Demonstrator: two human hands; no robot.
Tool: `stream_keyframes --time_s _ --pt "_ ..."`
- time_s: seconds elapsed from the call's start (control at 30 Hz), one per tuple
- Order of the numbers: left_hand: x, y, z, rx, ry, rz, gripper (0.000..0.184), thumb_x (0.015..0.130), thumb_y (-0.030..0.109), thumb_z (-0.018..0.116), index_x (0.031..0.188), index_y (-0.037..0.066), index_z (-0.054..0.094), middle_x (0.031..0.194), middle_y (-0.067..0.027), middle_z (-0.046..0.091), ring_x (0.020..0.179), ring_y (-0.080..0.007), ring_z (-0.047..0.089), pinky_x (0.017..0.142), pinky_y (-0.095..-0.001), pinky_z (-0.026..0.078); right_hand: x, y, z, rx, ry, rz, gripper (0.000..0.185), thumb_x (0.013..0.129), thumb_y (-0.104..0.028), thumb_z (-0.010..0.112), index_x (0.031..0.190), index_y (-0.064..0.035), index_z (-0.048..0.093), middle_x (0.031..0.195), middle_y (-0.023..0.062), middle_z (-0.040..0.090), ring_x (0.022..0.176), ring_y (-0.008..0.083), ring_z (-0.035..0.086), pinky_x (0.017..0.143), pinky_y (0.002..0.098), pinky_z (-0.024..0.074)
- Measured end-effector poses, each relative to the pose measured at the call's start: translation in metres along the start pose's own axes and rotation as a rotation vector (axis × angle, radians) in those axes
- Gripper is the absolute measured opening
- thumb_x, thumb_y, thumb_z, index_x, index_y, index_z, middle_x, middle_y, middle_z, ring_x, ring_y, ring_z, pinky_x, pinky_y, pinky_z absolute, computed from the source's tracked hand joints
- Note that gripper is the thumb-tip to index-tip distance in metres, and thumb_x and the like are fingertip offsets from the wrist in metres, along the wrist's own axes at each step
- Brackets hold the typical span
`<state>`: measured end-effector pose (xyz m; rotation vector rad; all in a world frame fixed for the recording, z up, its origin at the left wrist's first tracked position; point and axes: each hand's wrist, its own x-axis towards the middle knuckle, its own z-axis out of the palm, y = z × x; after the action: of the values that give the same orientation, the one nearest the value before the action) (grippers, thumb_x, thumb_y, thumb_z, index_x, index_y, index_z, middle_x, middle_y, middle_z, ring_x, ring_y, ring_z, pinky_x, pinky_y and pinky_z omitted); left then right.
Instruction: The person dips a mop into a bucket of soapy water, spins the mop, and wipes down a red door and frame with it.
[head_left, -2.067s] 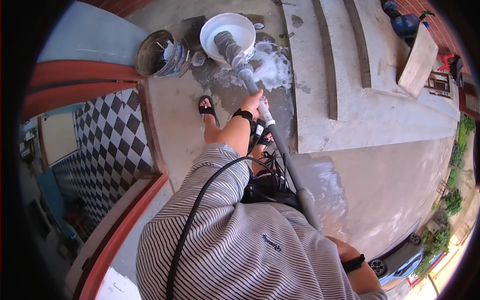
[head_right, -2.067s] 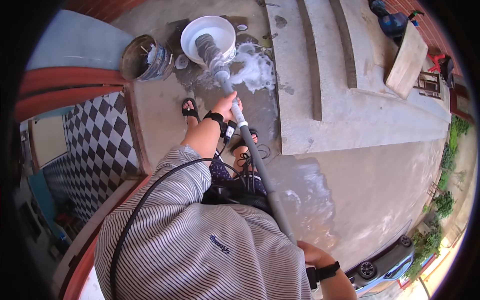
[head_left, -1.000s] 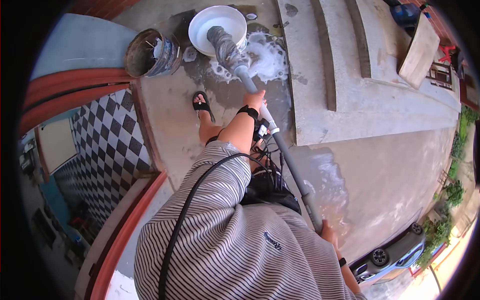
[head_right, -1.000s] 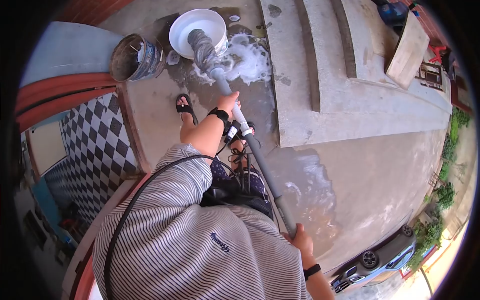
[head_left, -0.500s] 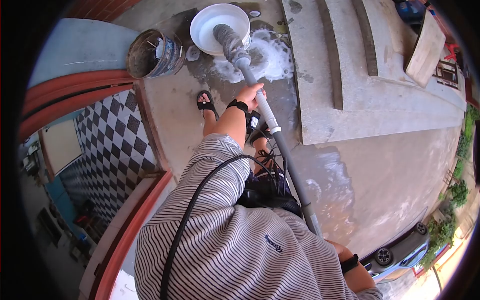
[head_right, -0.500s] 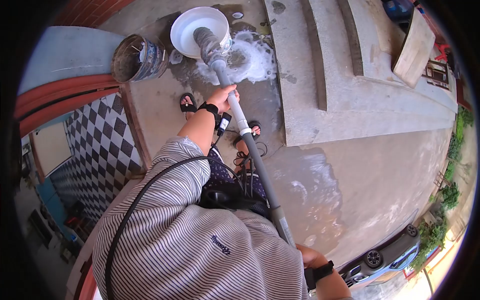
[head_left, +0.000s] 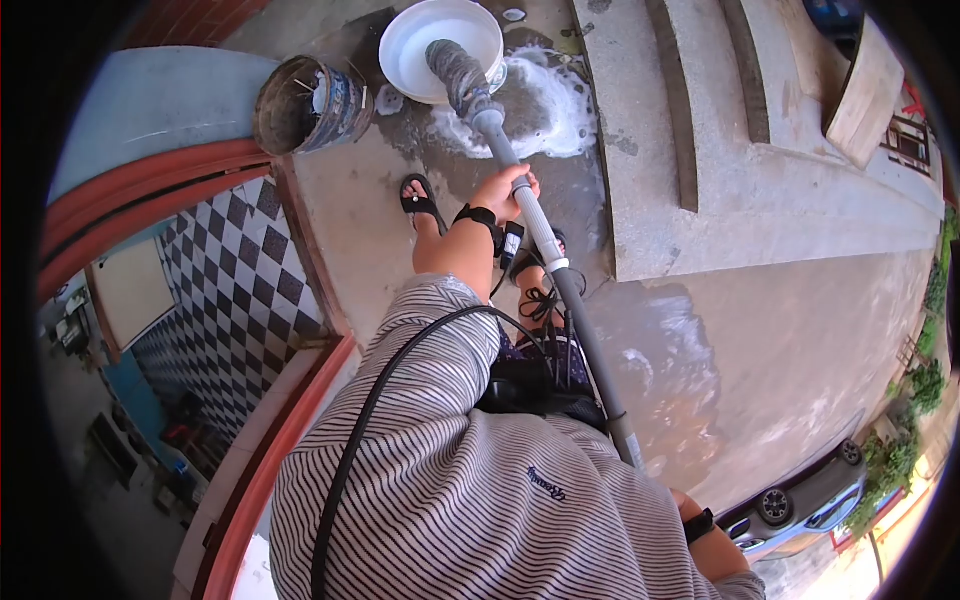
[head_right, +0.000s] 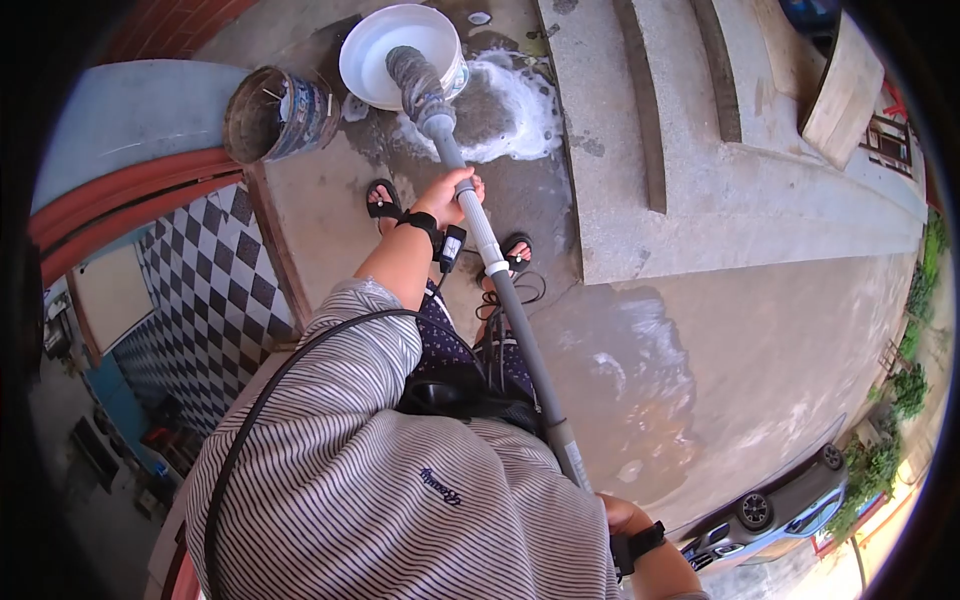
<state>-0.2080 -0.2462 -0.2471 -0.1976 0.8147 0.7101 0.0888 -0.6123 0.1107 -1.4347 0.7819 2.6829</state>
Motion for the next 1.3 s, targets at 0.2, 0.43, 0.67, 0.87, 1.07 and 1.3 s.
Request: stream_keyframes --time_s 0.2,0.43,0.67,0.87,1.07,1.3 --pt "-0.004 -0.002 0.004 0.093 0.098 0.045 0.018 0.083 0.013 0.060 0.089 0.002 0.046 0.072 -0.0097 0.051 0.068 -0.0205 0.054 0.062 -0.0321 0.047 -0.005 -0.028 0.031 -0.075 0.069 -0.034 0.059 0.072 -0.016 0.072 0.121 0.0043 0.047 0.117 0.0105 0.054 0.103 0.0184 0.053 0.088 0.0319 0.0438" --pt "-0.013 -0.006 0.015 0.457 0.377 -0.022 0.034 0.081 0.035 0.065 0.101 0.013 0.049 0.087 -0.0037 0.053 0.078 -0.0175 0.054 0.066 -0.0332 0.047 0.018 -0.024 0.001 -0.268 0.149 -0.099 0.038 0.074 -0.017 0.070 0.103 0.0054 0.060 0.093 0.0055 0.063 0.080 0.0125 0.058 0.075 0.0262 0.0464" --pt "-0.021 0.054 -0.005 1.141 0.444 -0.113 0.054 0.069 0.051 0.071 0.101 0.008 0.058 0.098 -0.0008 0.056 0.084 -0.0135 0.054 0.068 -0.0297 0.047 0.049 -0.024 -0.025 -0.541 0.439 -0.082 0.023 0.074 -0.018 0.071 0.088 -0.0008 0.062 0.076 0.0000 0.060 0.069 0.0091 0.055 0.068 0.0256 0.0446" --pt "0.022 0.142 -0.029 1.446 0.730 0.344 0.035 0.070 0.032 0.074 0.092 0.007 0.066 0.076 -0.0051 0.063 0.065 -0.0179 0.058 0.062 -0.0327 0.048 0.061 -0.019 -0.033 -0.563 0.472 -0.122 0.018 0.072 -0.014 0.071 0.079 -0.0034 0.059 0.068 0.0007 0.058 0.063 0.0099 0.055 0.062 0.0258 0.0454" --pt "0.066 0.155 -0.008 1.652 0.704 0.479 0.031 0.068 0.032 0.073 0.084 0.006 0.069 0.086 -0.0123 0.067 0.079 -0.0237 0.064 0.074 -0.0331 0.048 0.065 -0.020 -0.018 -0.565 0.533 -0.114 0.020 0.072 -0.014 0.071 0.077 -0.0012 0.056 0.066 0.0036 0.059 0.060 0.0116 0.057 0.059 0.0265 0.0467" --pt "0.094 0.152 -0.036 1.775 0.897 0.505 0.025 0.070 0.032 0.069 0.081 0.010 0.070 0.082 -0.0132 0.066 0.078 -0.0291 0.064 0.073 -0.0378 0.050 0.077 -0.001 -0.003 -0.549 0.563 -0.095 0.019 0.074 -0.015 0.070 0.078 -0.0021 0.057 0.067 0.0040 0.060 0.060 0.0121 0.058 0.059 0.0283 0.0475"
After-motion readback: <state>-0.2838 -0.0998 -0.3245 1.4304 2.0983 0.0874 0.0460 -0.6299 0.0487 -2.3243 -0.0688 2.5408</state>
